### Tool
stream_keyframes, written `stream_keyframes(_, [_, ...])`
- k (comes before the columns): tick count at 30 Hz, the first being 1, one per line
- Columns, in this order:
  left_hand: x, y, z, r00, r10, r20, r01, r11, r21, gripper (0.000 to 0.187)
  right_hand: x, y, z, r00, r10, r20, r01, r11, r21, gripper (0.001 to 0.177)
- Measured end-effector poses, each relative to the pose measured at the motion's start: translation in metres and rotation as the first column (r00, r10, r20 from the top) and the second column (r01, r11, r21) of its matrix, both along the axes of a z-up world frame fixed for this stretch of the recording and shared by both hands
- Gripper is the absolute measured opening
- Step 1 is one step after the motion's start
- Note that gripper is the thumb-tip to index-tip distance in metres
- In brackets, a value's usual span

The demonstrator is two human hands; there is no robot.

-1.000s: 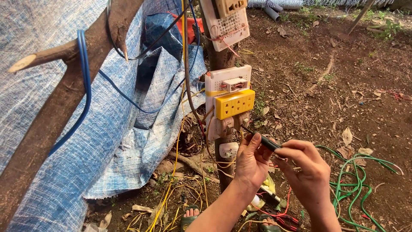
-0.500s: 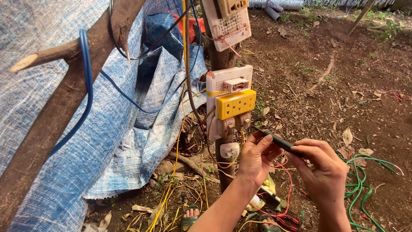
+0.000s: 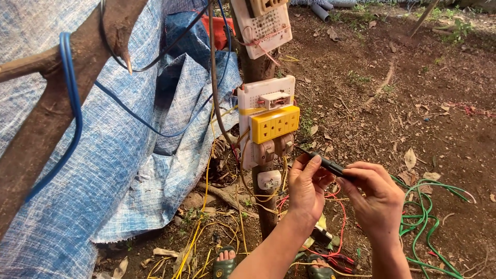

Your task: The person uses a screwdriver to tighten screws on a yellow electrical outlet mounted on a wooden post. They manipulate the wires and the outlet casing while working outdoors.

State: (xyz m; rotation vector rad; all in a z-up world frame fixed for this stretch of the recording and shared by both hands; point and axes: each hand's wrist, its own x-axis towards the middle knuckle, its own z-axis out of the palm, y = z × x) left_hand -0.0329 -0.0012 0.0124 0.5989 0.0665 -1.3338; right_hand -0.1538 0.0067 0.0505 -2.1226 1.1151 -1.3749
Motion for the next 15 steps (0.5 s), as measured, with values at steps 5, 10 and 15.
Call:
stream_keyframes(5, [0.001,-0.001,0.000,1.000,0.001,0.026,-0.001,1.000,0.010,0.023,-0.004,-0.004,-0.006,1.000,0.009,-0.028,-0.009,1.000,-0.013,0.022])
stream_keyframes(10, [0.003,0.001,0.002,0.998,0.000,0.065,-0.002,0.999,0.034,0.024,-0.004,-0.006,-0.012,0.999,0.017,-0.034,-0.018,1.000,-0.015,0.021])
stream_keyframes(15, [0.005,-0.002,0.000,1.000,-0.012,0.002,0.012,1.000,0.026,0.023,-0.001,-0.005,-0.017,0.998,0.005,0.059,-0.002,0.999,-0.048,0.033])
